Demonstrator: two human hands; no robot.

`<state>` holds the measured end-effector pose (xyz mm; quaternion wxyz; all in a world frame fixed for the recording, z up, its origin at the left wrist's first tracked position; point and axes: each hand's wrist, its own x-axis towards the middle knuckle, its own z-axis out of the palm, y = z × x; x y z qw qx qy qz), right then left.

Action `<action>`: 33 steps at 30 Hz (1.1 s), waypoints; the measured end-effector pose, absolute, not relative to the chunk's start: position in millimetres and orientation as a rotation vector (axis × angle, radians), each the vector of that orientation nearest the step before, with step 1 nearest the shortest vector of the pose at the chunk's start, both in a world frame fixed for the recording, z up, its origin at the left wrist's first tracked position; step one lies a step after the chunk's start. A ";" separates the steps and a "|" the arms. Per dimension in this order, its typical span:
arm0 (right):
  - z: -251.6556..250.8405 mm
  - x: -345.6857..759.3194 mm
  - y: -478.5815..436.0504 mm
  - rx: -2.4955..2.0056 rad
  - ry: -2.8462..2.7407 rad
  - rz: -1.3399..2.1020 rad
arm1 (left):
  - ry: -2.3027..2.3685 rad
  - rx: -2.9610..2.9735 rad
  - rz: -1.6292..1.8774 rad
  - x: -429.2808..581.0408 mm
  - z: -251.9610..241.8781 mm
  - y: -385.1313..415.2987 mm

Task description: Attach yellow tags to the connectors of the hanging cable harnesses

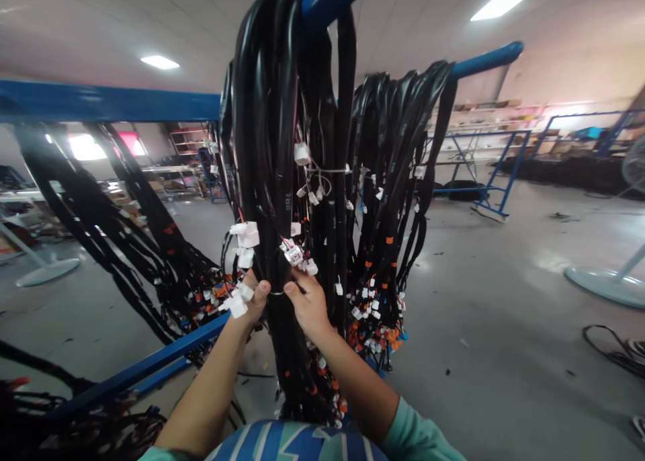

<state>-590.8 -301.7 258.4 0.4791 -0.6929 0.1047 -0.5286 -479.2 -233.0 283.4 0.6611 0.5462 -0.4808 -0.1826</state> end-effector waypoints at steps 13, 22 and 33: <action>247.0 -596.4 -307.7 -1.848 0.218 -1.233 | -1.180 1.307 -0.571 -467.9 278.7 -226.9; 247.2 -595.6 -309.4 -1.688 0.223 -1.245 | -1.128 1.176 -0.630 -477.4 261.4 -230.7; 258.4 -593.9 -311.5 -1.545 0.272 -1.298 | -0.862 1.123 -0.576 -497.2 240.7 -242.3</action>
